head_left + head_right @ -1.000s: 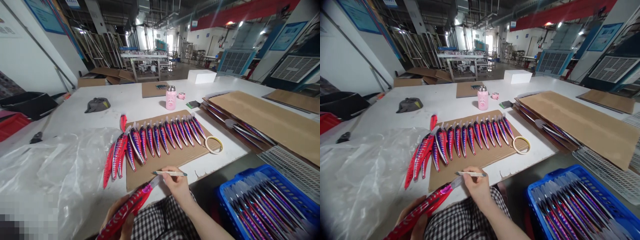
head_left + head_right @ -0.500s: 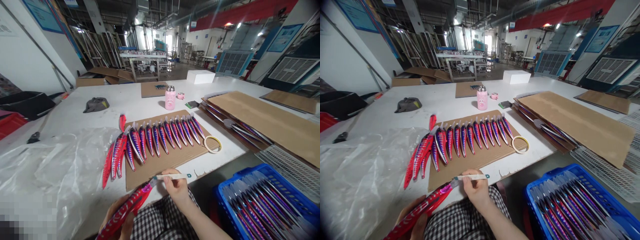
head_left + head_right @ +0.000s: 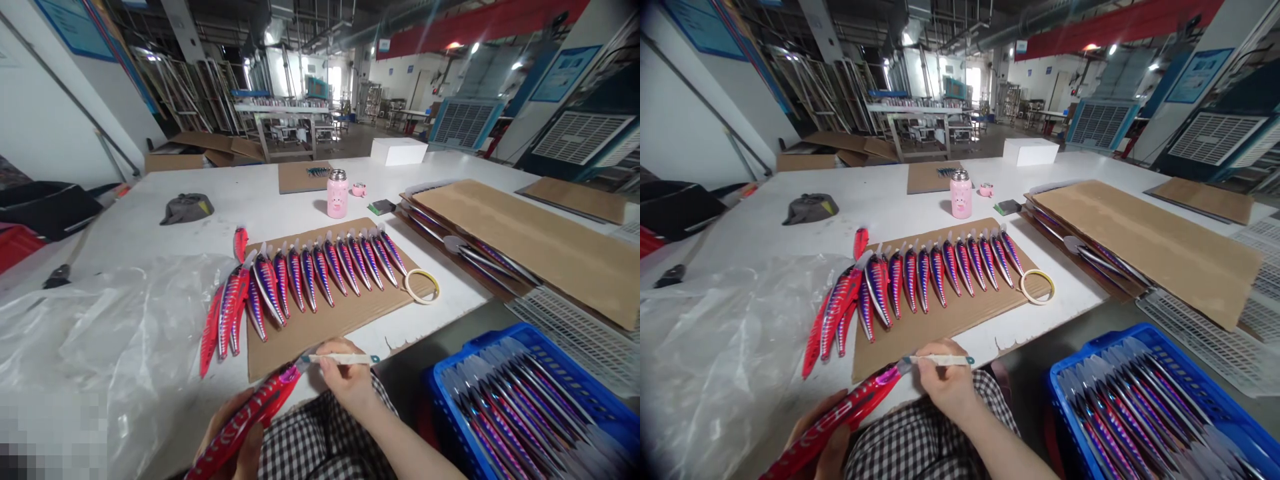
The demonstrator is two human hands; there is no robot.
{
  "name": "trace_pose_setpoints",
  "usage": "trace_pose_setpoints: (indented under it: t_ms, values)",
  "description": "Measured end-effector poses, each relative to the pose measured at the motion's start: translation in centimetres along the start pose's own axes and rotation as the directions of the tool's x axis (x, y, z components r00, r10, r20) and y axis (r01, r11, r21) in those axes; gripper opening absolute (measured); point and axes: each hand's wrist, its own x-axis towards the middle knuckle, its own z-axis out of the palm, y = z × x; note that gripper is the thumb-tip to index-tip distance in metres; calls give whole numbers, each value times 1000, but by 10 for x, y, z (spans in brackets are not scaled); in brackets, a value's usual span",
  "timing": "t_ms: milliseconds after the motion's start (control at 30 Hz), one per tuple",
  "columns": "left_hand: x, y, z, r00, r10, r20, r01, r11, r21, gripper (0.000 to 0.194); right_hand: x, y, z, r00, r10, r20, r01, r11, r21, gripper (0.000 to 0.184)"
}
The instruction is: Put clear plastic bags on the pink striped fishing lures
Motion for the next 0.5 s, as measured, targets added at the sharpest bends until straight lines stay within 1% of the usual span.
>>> trace_pose_setpoints:
  t_ms: [100, 167, 200, 267, 367, 433, 500]
  values:
    - [2, -6, -3, 998, 29, 47, -29, 1000, 3, 31, 0, 1, 1, 999, 11, -38, -12, 1000, -21, 11]
    - [2, -8, -4, 998, 37, 47, -37, 999, -7, 30, -1, 2, 1, 997, 28, -77, -31, 999, -33, 12]
    - [1, -9, -4, 999, 35, 38, -35, 999, -6, 29, -1, 2, 1, 996, 30, -81, -33, 999, -34, 13]
    - [1, -10, -4, 999, 32, 26, -32, 999, 1, 29, -1, 2, 0, 998, 22, -51, -23, 999, -25, 11]
    - [3, -14, -6, 995, 75, 70, -76, 997, 17, 26, -1, 1, 0, 1000, 12, -11, -13, 1000, -16, 9]
    - [4, -15, -7, 990, 106, 93, -108, 994, 15, 24, -1, 2, 0, 999, 33, -42, -34, 999, -24, 11]
    - [4, -13, -7, 992, 92, 81, -93, 996, 10, 23, -2, 4, 0, 995, 58, -79, -60, 998, -29, 12]
